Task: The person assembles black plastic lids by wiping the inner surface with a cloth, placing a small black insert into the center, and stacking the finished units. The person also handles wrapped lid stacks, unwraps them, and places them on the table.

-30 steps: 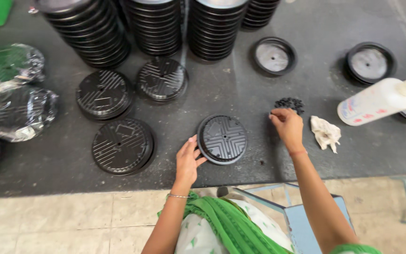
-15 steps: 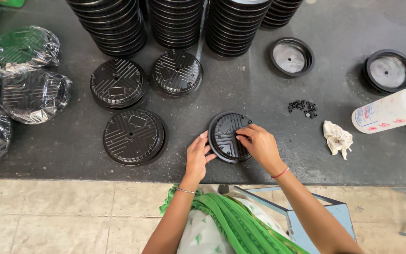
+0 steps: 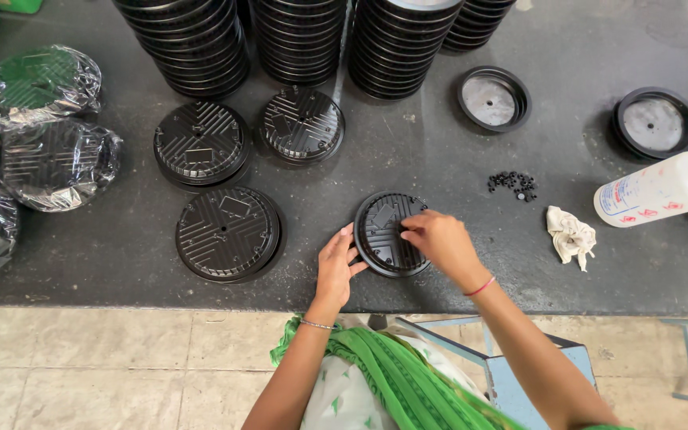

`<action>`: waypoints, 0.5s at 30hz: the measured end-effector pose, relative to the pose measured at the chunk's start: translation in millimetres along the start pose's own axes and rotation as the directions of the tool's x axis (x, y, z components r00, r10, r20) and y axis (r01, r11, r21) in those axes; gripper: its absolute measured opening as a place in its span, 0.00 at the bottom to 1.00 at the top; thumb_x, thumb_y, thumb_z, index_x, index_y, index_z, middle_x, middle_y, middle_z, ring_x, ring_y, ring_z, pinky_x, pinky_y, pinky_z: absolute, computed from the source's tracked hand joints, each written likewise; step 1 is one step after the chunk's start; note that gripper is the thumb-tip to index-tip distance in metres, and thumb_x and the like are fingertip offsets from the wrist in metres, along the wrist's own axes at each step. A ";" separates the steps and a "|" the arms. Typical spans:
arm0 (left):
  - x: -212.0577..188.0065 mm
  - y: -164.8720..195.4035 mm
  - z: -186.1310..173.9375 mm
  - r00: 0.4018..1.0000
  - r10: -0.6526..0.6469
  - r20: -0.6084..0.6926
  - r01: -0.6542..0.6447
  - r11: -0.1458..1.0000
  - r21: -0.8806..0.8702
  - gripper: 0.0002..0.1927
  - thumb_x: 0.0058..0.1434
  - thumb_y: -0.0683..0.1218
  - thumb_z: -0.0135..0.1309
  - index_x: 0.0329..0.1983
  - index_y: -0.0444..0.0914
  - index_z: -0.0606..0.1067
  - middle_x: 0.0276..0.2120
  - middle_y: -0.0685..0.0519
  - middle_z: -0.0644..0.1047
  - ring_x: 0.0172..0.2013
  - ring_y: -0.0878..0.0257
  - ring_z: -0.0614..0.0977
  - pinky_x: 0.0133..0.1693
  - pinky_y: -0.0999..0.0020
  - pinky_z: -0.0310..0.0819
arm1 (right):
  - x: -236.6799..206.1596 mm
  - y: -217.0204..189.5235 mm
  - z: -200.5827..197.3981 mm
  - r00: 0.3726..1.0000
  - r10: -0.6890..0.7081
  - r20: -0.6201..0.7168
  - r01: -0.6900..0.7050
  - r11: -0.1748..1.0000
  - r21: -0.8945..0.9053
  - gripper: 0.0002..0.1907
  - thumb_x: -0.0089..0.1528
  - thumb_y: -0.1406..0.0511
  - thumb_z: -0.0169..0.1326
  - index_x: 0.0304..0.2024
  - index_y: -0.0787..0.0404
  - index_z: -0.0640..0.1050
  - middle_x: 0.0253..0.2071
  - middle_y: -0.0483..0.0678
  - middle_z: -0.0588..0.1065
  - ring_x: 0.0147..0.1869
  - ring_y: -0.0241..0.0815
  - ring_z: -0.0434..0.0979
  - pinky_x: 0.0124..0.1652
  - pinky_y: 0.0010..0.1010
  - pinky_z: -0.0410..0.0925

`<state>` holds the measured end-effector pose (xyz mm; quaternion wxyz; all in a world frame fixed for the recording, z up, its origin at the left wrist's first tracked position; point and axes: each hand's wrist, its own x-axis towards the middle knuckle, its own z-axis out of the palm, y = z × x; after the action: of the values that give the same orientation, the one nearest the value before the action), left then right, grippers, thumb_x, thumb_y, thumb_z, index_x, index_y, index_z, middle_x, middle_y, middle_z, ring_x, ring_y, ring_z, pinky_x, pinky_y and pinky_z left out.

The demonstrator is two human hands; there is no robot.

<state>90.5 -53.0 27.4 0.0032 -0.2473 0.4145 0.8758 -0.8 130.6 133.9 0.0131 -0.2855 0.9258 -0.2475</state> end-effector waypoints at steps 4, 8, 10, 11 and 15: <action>0.1 -1.1 -1.0 1.000 0.019 0.010 -0.019 1.000 -0.002 0.29 0.71 0.57 0.42 0.67 0.35 0.69 0.57 0.49 0.78 0.52 0.60 0.81 0.47 0.59 0.81 | 22.1 12.3 -17.6 0.996 0.085 0.034 -0.084 0.996 -0.020 0.18 0.54 0.60 0.66 0.47 0.52 0.84 0.44 0.51 0.80 0.44 0.52 0.82 0.44 0.41 0.74; -0.4 0.7 0.9 0.999 0.026 0.019 -0.026 1.000 -0.016 0.29 0.71 0.57 0.42 0.67 0.34 0.69 0.57 0.48 0.77 0.52 0.59 0.81 0.46 0.59 0.80 | 51.8 22.5 -19.0 0.985 -0.090 0.149 0.098 0.994 -0.051 0.36 0.45 0.59 0.71 0.56 0.52 0.78 0.57 0.53 0.76 0.57 0.59 0.76 0.51 0.46 0.70; -1.5 3.6 2.2 1.000 0.008 0.008 -0.007 1.000 -0.016 0.29 0.71 0.57 0.42 0.67 0.35 0.68 0.57 0.48 0.77 0.52 0.59 0.81 0.46 0.60 0.80 | 63.1 24.9 -13.5 0.956 -0.011 0.292 0.028 0.998 -0.054 0.41 0.44 0.59 0.72 0.60 0.48 0.75 0.59 0.51 0.74 0.60 0.57 0.74 0.53 0.45 0.69; -2.4 5.2 3.0 1.000 0.009 0.010 -0.009 1.000 -0.005 0.29 0.71 0.58 0.41 0.67 0.35 0.68 0.57 0.48 0.77 0.52 0.59 0.81 0.47 0.60 0.80 | 67.2 25.6 -10.4 0.931 0.026 0.364 -0.005 0.998 -0.059 0.43 0.43 0.58 0.72 0.62 0.45 0.73 0.60 0.50 0.73 0.61 0.56 0.73 0.55 0.45 0.69; -4.8 11.8 6.2 1.000 -0.007 -0.007 0.007 1.000 0.006 0.31 0.70 0.59 0.41 0.67 0.35 0.68 0.58 0.49 0.77 0.53 0.60 0.82 0.47 0.60 0.80 | 74.0 25.9 3.5 0.891 0.051 0.451 0.021 0.988 -0.153 0.46 0.44 0.59 0.72 0.65 0.43 0.70 0.58 0.50 0.73 0.61 0.56 0.74 0.55 0.46 0.69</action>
<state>89.6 -55.3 41.4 0.0058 -0.2517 0.4160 0.8738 -75.7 107.9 127.3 0.2084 -0.3284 0.9156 -0.1017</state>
